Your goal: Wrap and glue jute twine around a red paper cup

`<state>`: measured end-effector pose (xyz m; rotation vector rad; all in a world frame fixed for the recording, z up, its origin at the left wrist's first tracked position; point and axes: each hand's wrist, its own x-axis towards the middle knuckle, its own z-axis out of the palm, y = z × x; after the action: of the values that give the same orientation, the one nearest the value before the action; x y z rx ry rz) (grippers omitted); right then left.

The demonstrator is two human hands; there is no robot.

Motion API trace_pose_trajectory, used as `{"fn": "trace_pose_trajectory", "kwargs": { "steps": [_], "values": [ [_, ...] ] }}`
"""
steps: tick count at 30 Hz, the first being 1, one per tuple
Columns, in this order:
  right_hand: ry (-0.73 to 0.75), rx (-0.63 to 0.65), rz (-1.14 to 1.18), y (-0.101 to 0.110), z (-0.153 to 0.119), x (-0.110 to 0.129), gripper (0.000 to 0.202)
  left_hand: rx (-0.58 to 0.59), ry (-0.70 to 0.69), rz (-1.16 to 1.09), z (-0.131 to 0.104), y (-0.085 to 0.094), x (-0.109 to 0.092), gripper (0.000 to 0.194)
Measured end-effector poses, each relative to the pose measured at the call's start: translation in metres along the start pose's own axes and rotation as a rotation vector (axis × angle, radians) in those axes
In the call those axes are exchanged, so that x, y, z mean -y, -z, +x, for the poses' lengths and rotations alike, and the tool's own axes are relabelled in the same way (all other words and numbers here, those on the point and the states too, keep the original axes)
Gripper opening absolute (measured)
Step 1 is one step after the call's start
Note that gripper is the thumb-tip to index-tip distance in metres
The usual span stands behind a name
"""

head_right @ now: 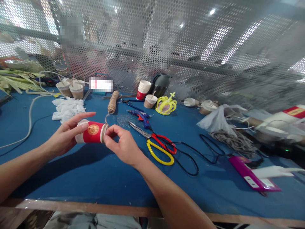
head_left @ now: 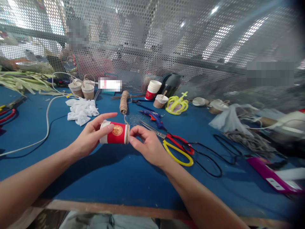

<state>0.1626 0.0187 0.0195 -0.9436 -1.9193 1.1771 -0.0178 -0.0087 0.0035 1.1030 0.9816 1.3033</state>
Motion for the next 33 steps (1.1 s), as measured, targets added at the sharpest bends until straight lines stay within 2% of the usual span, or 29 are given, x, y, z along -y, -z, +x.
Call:
{"fn": "trace_pose_trajectory", "kwargs": {
  "steps": [2, 4, 9, 11, 15, 18, 23, 27, 33],
  "values": [
    [0.054, 0.030, -0.058, 0.000, -0.001, 0.001, 0.007, 0.017, 0.055, -0.020, 0.001, 0.001, -0.001, 0.041],
    [0.035, 0.010, -0.060, 0.000, 0.000, -0.001, 0.007, 0.008, 0.054, 0.020, 0.001, 0.000, -0.001, 0.037],
    [-0.077, -0.201, 0.072, 0.002, 0.005, -0.008, 0.013, 0.000, -0.015, 0.176, -0.002, -0.004, 0.000, 0.031],
    [-0.080, -0.224, 0.071, 0.003, 0.007, -0.009, 0.013, 0.043, -0.036, 0.252, -0.003, -0.004, 0.001, 0.031],
    [-0.086, -0.129, 0.043, 0.004, 0.008, -0.011, 0.020, 0.121, -0.114, 0.389, -0.006, -0.006, 0.002, 0.028],
    [-0.135, -0.056, 0.204, 0.002, 0.008, -0.014, 0.019, 0.130, -0.139, 0.421, -0.008, -0.007, 0.003, 0.026],
    [-0.266, -0.038, 0.496, 0.000, 0.008, -0.017, 0.011, 0.178, -0.108, 0.447, -0.010, -0.007, 0.006, 0.028],
    [-0.286, -0.042, 0.541, -0.001, 0.008, -0.017, 0.010, 0.205, -0.107, 0.446, -0.011, -0.007, 0.008, 0.029],
    [-0.334, -0.009, 0.580, -0.004, 0.009, -0.018, 0.012, 0.230, -0.011, 0.458, -0.013, -0.008, 0.007, 0.030]
  ]
}}
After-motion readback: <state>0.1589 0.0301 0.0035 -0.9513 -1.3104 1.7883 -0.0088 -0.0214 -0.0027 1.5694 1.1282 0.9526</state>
